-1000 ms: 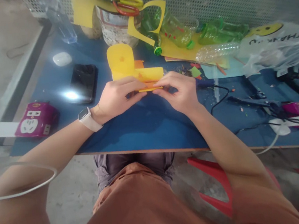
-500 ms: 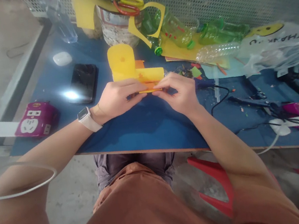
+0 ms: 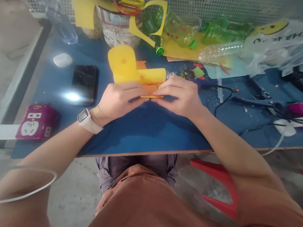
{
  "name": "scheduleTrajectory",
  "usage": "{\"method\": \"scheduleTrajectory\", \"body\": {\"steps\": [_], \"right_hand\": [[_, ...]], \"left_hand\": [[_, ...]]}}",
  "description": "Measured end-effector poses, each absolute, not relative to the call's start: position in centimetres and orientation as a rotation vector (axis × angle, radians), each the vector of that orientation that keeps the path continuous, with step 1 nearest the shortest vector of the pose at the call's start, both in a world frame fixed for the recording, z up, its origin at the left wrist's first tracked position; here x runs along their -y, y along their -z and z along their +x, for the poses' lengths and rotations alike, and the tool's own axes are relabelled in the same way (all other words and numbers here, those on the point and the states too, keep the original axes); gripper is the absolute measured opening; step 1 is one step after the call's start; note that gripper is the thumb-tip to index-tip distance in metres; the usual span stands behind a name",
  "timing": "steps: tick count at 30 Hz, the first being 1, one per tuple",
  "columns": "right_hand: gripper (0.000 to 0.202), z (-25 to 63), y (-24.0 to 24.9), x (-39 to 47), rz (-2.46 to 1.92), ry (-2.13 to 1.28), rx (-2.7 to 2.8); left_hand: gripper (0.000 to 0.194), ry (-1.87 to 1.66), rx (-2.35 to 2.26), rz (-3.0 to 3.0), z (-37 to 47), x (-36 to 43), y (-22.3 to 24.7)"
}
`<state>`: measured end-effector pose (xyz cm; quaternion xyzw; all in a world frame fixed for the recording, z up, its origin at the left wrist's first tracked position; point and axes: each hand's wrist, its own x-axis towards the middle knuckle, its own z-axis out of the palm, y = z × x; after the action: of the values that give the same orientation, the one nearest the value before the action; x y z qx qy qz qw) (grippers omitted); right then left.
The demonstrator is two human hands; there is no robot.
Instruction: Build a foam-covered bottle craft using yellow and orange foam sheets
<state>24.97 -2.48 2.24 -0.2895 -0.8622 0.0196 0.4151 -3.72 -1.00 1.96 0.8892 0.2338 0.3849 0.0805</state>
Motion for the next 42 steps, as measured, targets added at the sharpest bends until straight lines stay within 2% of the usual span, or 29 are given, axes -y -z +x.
{"method": "scheduleTrajectory", "body": {"steps": [4,15,25,32,42], "right_hand": [[0.012,24.93,-2.0,2.4,-0.681,-0.03,2.145],[0.024,24.97,-1.8,2.4,-0.767,-0.049,2.173],[0.007,24.46,-1.62,2.53,-0.624,0.029,2.136],[0.009,24.02,-1.84,2.78,-0.589,0.085,2.162],[0.007,24.39,-1.54,2.53,-0.597,0.071,2.204]], "left_hand": [[0.026,-1.149,-0.697,2.639,-3.7,1.09,-2.06],[0.025,-1.14,-0.686,2.678,-3.81,1.03,-2.23],[0.027,-1.146,-0.678,2.77,-3.92,0.71,-2.2],[0.023,-1.196,-0.612,2.781,-3.82,0.56,-2.0],[0.03,-1.162,-0.573,2.779,-3.89,0.47,-2.03]]}}
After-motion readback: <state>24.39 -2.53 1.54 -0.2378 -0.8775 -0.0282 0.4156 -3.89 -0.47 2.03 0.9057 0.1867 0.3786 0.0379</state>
